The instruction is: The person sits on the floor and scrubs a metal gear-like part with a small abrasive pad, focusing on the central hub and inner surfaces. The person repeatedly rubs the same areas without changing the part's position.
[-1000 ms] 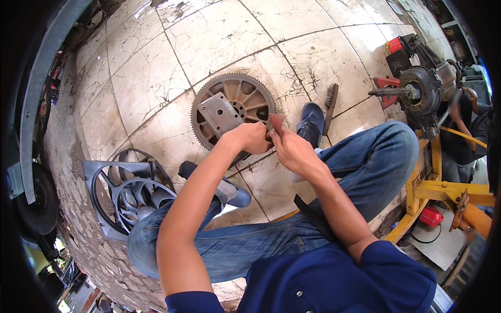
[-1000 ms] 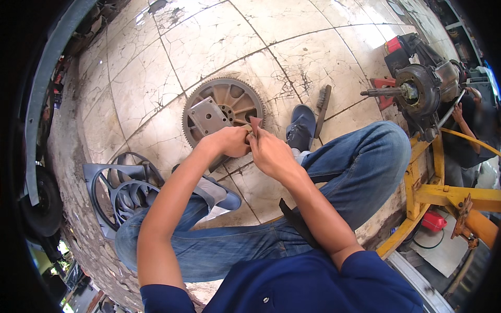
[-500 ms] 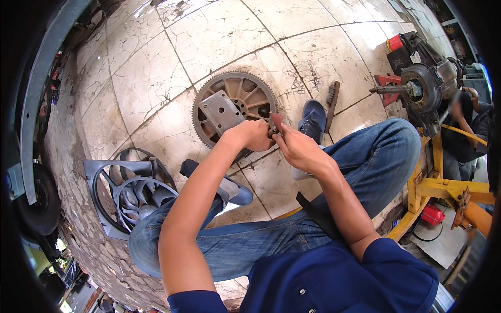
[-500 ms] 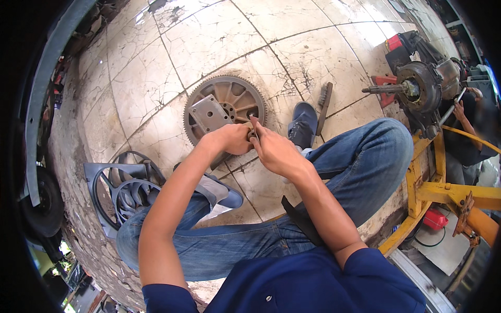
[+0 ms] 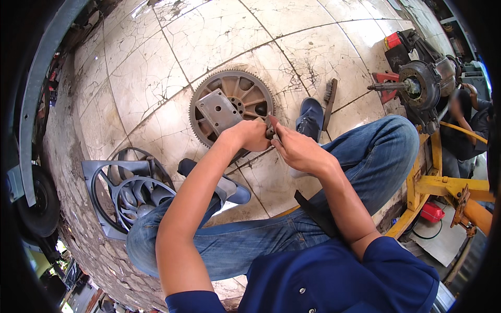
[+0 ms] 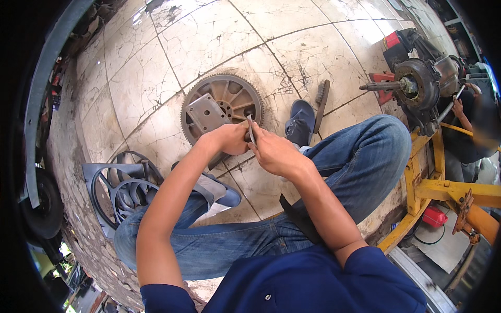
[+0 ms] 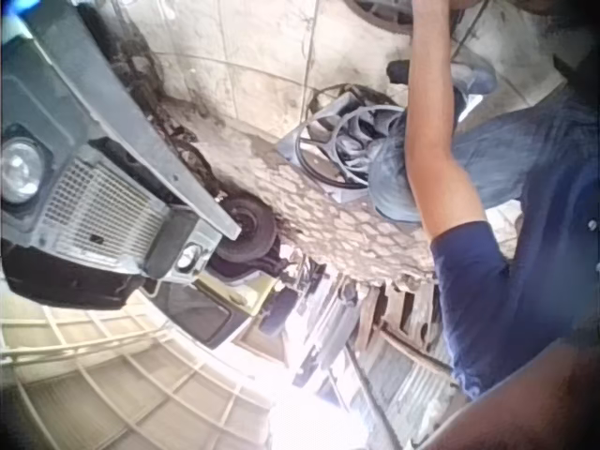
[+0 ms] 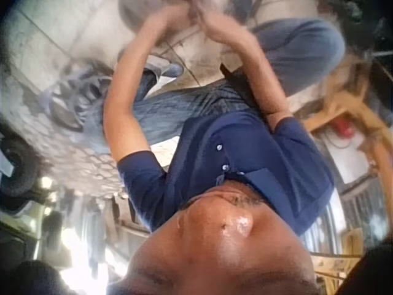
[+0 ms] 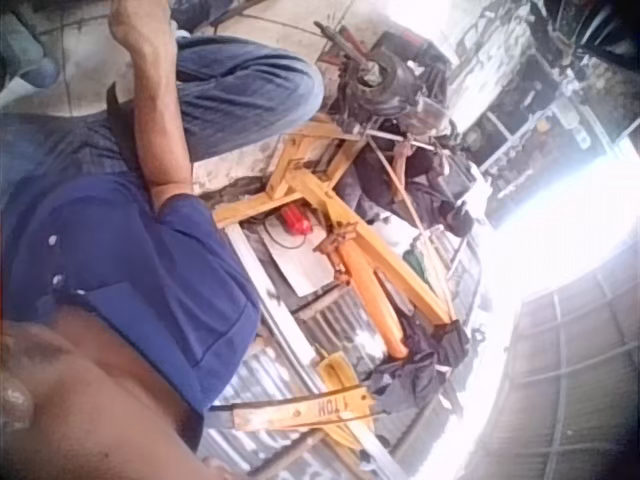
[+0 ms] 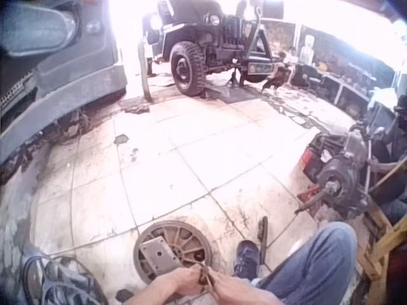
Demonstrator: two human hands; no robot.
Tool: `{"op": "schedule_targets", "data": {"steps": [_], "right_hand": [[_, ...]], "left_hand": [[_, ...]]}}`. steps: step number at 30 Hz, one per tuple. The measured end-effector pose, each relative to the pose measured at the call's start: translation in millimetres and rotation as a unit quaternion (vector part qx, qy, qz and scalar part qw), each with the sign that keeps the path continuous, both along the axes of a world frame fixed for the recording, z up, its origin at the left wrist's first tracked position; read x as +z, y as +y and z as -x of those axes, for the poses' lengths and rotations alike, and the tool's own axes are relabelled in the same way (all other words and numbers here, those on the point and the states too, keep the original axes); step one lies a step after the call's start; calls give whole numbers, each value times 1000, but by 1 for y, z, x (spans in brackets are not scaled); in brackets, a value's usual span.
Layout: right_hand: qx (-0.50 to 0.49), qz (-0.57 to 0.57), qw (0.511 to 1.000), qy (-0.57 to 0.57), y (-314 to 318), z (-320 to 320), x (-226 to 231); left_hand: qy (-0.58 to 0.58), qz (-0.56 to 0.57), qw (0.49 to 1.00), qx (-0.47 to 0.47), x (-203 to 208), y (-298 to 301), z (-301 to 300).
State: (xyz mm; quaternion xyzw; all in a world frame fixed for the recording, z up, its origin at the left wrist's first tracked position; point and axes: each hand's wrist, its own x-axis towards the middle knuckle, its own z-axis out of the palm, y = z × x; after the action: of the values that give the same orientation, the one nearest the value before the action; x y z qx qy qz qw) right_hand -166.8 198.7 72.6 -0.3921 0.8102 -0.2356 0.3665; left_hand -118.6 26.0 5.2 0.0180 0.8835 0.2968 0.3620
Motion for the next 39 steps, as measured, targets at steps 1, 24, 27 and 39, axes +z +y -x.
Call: {"op": "schedule_targets", "data": {"steps": [1, 24, 27, 39], "right_hand": [[1, -3, 1000, -1, 0, 2, 2], [-9, -38, 998, -43, -11, -1, 13], [-31, -49, 995, -78, -12, 4, -11], [-5, -3, 1000, -27, -10, -1, 6]], "left_hand": [[2, -4, 1000, 3, 1, 0, 1], [6, -5, 1000, -28, -6, -2, 2], [-21, -5, 999, 37, 5, 2, 3], [28, -4, 1000, -7, 15, 0, -5]]}}
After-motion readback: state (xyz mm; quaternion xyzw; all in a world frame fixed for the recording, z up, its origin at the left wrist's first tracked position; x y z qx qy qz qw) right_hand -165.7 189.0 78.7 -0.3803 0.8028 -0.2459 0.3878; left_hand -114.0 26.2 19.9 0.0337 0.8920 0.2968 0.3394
